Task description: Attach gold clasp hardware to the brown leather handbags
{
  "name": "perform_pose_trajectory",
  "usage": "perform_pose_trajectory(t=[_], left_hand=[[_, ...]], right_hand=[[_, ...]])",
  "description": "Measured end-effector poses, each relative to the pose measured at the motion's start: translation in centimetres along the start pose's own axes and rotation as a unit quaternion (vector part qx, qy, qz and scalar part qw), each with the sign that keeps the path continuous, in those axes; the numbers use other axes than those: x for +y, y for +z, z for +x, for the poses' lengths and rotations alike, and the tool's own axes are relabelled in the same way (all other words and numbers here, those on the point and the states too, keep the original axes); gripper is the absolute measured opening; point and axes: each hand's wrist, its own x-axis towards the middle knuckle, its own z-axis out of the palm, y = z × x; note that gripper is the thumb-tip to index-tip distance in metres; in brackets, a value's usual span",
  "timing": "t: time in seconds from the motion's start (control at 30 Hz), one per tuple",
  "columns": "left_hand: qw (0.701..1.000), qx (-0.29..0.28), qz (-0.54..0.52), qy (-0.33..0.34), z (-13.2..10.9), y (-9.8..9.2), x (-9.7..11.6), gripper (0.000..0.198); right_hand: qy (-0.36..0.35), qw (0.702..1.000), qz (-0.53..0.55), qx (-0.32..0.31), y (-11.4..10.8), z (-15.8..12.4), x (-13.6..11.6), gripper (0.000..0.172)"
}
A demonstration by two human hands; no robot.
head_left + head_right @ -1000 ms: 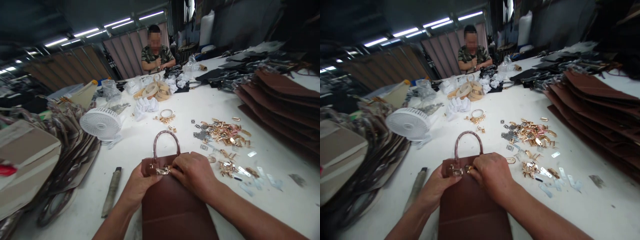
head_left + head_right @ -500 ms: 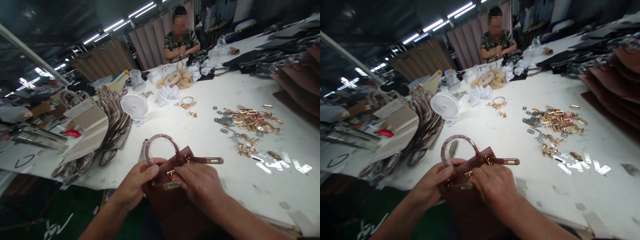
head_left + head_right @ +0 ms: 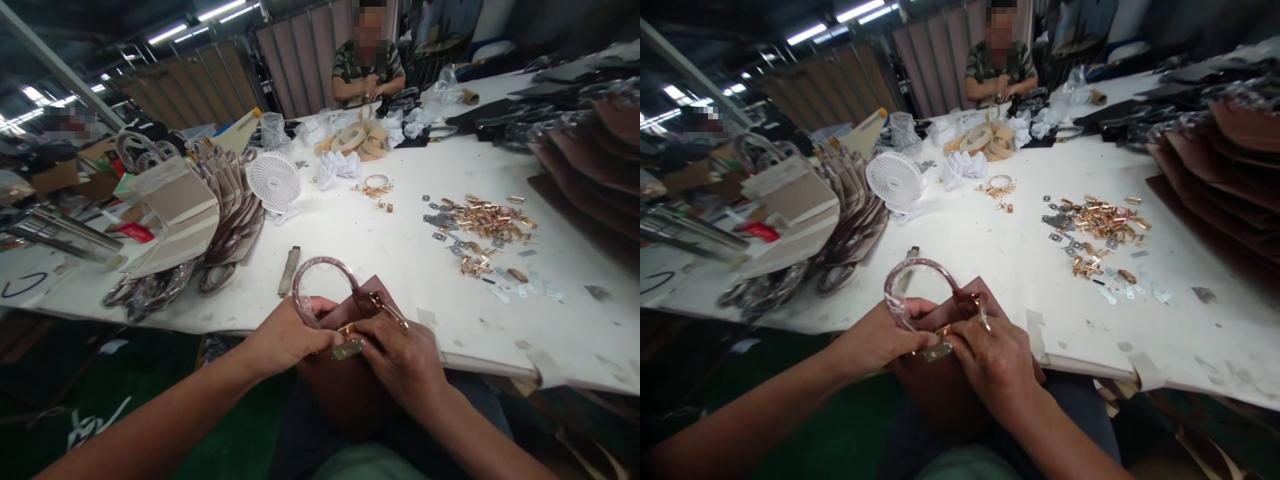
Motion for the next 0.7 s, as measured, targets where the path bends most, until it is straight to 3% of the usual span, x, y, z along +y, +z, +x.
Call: perform_pose_trajectory(t=[0.2, 0.37, 0.53, 0.7], left_hand=[[1.000, 0.003, 0.012, 0.017, 0.7, 0.9, -0.6, 0.036], [0.999, -0.025, 0.015, 0.026, 1.1, 1.4, -0.6, 0.032], [0.996, -0.018, 0.082, 0.012, 1.6, 1.9, -0.5, 0.026], [0.997, -0.021, 0.069, 0.017, 2.0, 2.3, -0.2, 0.023]], right_hand=[[0.013, 0.998, 0.058, 0.006, -0.6, -0.9, 0.5, 0.002], [0.048, 0.995, 0.084, 0.008, -1.2, -1.4, 0.9, 0.009], [0.094, 0.991, 0.096, -0.029, -2.7, -1.2, 0.6, 0.009], [0.143, 0.982, 0.108, -0.052, -3.7, -0.3, 0.4, 0.011]])
